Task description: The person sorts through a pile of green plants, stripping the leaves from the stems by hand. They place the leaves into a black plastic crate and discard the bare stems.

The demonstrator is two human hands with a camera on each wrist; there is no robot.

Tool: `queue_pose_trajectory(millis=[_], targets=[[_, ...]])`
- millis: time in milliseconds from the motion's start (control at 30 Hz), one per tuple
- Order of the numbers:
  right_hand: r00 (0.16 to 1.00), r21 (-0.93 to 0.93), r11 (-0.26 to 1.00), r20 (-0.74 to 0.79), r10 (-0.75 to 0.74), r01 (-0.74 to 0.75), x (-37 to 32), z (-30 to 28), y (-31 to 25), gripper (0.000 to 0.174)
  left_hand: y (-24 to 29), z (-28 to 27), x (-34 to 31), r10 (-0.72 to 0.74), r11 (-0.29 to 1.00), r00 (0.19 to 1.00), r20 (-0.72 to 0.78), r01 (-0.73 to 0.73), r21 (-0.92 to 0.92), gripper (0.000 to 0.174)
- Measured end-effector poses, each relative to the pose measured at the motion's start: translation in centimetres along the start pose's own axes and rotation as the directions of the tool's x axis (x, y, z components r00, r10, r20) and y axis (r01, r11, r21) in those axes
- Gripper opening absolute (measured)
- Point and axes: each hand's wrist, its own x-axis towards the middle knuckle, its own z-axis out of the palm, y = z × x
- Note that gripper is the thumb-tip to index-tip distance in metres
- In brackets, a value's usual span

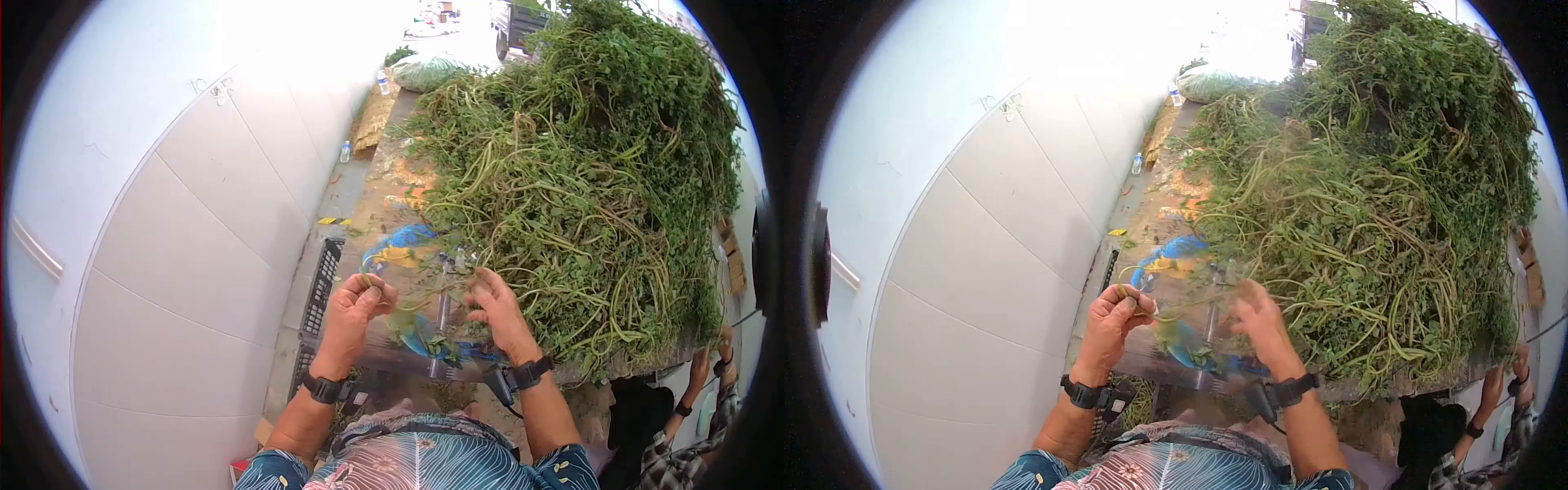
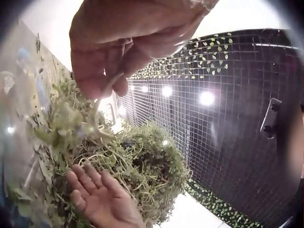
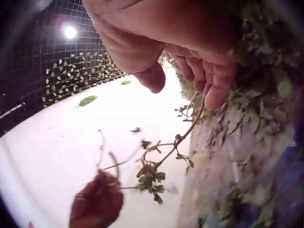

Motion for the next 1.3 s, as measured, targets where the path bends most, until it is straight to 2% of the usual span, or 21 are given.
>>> queue_pose_trajectory(millis=[67,100,200,233,333,400,533,633,800,833,933,1033,1133,1200,1300], targets=[[0.994,-0.113,0.992,-0.079,-0.071,0.062,2.0,-1.5,2.6,0.054,1.2,-0.2,-0.3,0.042,0.999,0.998,-0.041,-0.042,0.009,0.009],[0.992,-0.027,1.0,-0.123,0.011,-0.014,2.4,-1.9,2.9,0.051,1.9,-0.3,-0.4,0.064,0.998,0.996,-0.061,-0.063,0.015,0.009],[0.994,0.041,0.998,-0.096,0.048,-0.044,2.8,-2.5,3.2,0.049,3.1,-1.6,-0.3,0.002,0.992,1.0,-0.017,-0.004,-0.128,0.01],[0.993,0.015,1.0,-0.114,0.02,-0.019,3.0,-2.3,3.7,0.044,3.0,-1.7,-0.4,-0.024,0.988,1.0,0.004,0.024,-0.151,0.01],[0.997,-0.2,0.978,-0.063,0.05,-0.062,2.3,-1.4,2.3,0.041,2.4,-1.6,-0.3,-0.088,0.978,0.994,0.072,0.1,-0.182,0.012],[0.998,-0.151,0.988,0.047,0.052,-0.044,1.0,-0.1,0.7,0.039,1.2,-1.3,-0.7,-0.147,0.976,0.984,0.097,0.161,-0.149,0.013],[0.94,-0.097,0.994,0.342,-0.009,0.044,-1.6,3.1,-0.2,0.036,-0.5,0.4,-0.8,-0.154,0.944,0.975,0.159,0.193,-0.269,0.014],[0.895,0.107,0.993,0.436,-0.095,0.054,-2.4,4.6,0.8,0.035,-0.7,1.9,-0.6,-0.149,0.915,0.972,0.184,0.206,-0.347,0.013],[0.867,-0.018,0.999,0.496,0.038,-0.034,-3.1,4.2,1.2,0.034,-1.4,2.7,-0.7,-0.164,0.878,0.959,0.23,0.248,-0.41,0.015],[0.867,-0.047,0.998,0.495,0.054,-0.035,-3.2,4.1,1.2,0.033,-1.3,2.8,-0.7,-0.191,0.89,0.955,0.227,0.266,-0.371,0.015],[0.879,-0.317,0.948,0.446,0.167,-0.02,-3.1,3.2,0.8,0.025,-0.7,2.6,-0.7,-0.238,0.915,0.947,0.215,0.293,-0.277,0.016],[0.854,-0.35,0.937,0.493,0.165,0.021,-3.2,2.4,2.0,0.022,-0.2,1.5,-0.4,-0.235,0.93,0.95,0.207,0.282,-0.235,0.019],[0.857,-0.297,0.954,0.486,0.173,-0.025,-3.5,2.2,2.2,0.024,-0.4,0.6,-0.2,-0.259,0.94,0.934,0.246,0.303,-0.159,0.019],[0.904,-0.096,0.99,0.408,0.131,-0.101,-3.4,2.3,1.8,0.025,0.2,1.4,-1.1,-0.301,0.943,0.91,0.285,0.329,-0.052,0.019],[0.937,0.214,0.961,0.336,0.096,-0.175,-3.3,3.1,0.3,0.028,0.3,2.2,-2.2,-0.338,0.941,0.858,0.387,0.303,0.152,0.021]])
